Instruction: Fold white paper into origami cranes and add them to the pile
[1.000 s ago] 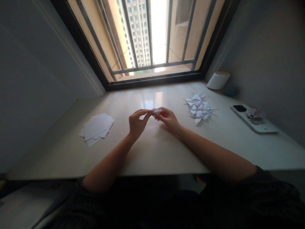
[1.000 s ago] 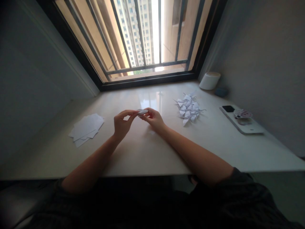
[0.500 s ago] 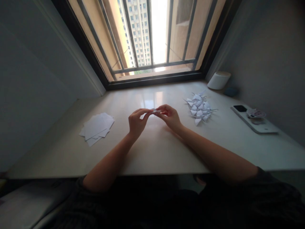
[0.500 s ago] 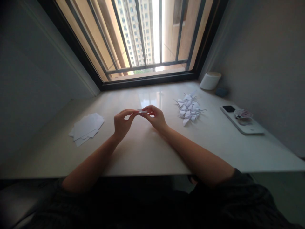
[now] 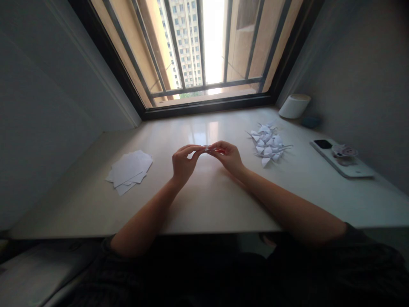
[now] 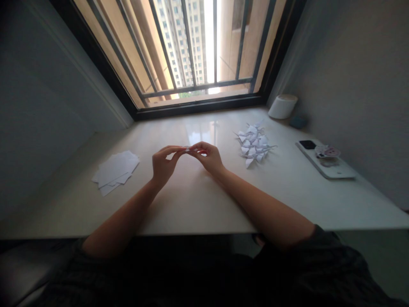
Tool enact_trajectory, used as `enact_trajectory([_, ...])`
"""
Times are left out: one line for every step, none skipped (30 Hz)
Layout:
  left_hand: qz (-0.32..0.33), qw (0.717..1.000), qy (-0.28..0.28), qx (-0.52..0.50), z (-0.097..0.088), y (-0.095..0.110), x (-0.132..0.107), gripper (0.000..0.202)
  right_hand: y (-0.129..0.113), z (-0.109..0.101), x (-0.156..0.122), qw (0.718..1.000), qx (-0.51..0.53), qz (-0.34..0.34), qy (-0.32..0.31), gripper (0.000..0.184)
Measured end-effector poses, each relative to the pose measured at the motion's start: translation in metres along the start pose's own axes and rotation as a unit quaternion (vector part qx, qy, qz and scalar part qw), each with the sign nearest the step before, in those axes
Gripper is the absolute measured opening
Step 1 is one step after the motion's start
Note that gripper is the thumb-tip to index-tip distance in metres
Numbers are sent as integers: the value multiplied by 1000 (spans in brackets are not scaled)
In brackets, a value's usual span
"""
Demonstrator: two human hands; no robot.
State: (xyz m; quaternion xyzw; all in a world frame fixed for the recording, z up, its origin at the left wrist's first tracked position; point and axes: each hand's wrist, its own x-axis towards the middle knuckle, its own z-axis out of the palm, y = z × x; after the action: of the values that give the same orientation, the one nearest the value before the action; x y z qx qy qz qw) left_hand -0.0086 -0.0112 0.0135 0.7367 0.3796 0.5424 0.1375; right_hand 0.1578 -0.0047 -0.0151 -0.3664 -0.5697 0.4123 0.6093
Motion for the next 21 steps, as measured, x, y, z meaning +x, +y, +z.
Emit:
enact_trajectory([10, 1000, 2, 5, 0, 0, 0, 10, 0, 0, 0, 1000, 2, 2, 2, 27])
enact_trajectory([20, 1000, 6, 9, 0, 0, 0, 10, 1, 0, 0, 1000, 6, 4, 5, 27])
enact_trajectory([28, 999, 11, 12, 0, 0, 0, 9, 1, 0, 0, 1000, 13, 7, 7, 27])
enact_trajectory([33, 999, 16, 15, 0, 0, 0, 9, 2, 0, 1, 1000, 22, 9, 10, 28])
enact_trajectory([35, 999, 21, 16, 1, 0, 0, 9, 2, 1, 1, 999, 31, 12, 12, 28])
enact_trajectory([35, 999, 23, 16, 1, 0, 0, 9, 3, 1, 1, 999, 39, 14, 14, 29])
enact_trajectory([35, 999, 25, 14, 1, 0, 0, 9, 3, 1, 1, 999, 46, 17, 17, 30])
enact_trajectory([35, 999, 25, 11, 1, 0, 0, 9, 4, 1, 1, 998, 52, 21, 18, 31])
enact_trajectory([35, 999, 25, 8, 1, 1, 0, 9, 4, 1, 1, 998, 57, 25, 20, 32])
enact_trajectory([35, 999, 24, 5, 1, 1, -1, 9, 4, 1, 1, 997, 62, 28, 20, 32])
enact_trajectory([33, 999, 23, 0, 1, 2, -1, 9, 4, 2, 1, 997, 66, 31, 21, 32])
enact_trajectory([29, 999, 21, -6, 1, 2, -1, 9, 4, 2, 1, 997, 69, 35, 21, 32])
enact_trajectory([22, 999, 20, -14, 1, 2, -1, 10, 4, 2, 1, 997, 71, 37, 20, 31])
enact_trajectory([12, 999, 21, -21, 1, 2, -2, 11, 3, 3, 0, 997, 71, 39, 19, 30])
enact_trajectory([-1, 999, 24, -29, 2, 1, -2, 13, 2, 3, 0, 997, 68, 39, 19, 30])
enact_trajectory([-17, 999, 26, -36, 2, 0, -2, 16, 0, 3, 0, 997, 60, 36, 17, 29])
enact_trajectory([-32, 998, 25, -42, 2, -1, -2, 20, -2, 4, -1, 998, 48, 30, 16, 29])
enact_trajectory([-47, 997, 22, -49, 3, -2, -1, 23, -3, 4, -1, 999, 31, 20, 15, 28])
enact_trajectory([-59, 997, 16, -56, 3, -4, 0, 26, -5, 4, -2, 1000, 11, 8, 15, 28])
enact_trajectory([-68, 996, 8, -63, 2, -5, 0, 28, -7, 4, -2, 1000, -7, -3, 15, 27])
enact_trajectory([-74, 995, 2, -67, 2, -6, 1, 28, -8, 4, -3, 1000, -23, -12, 16, 27])
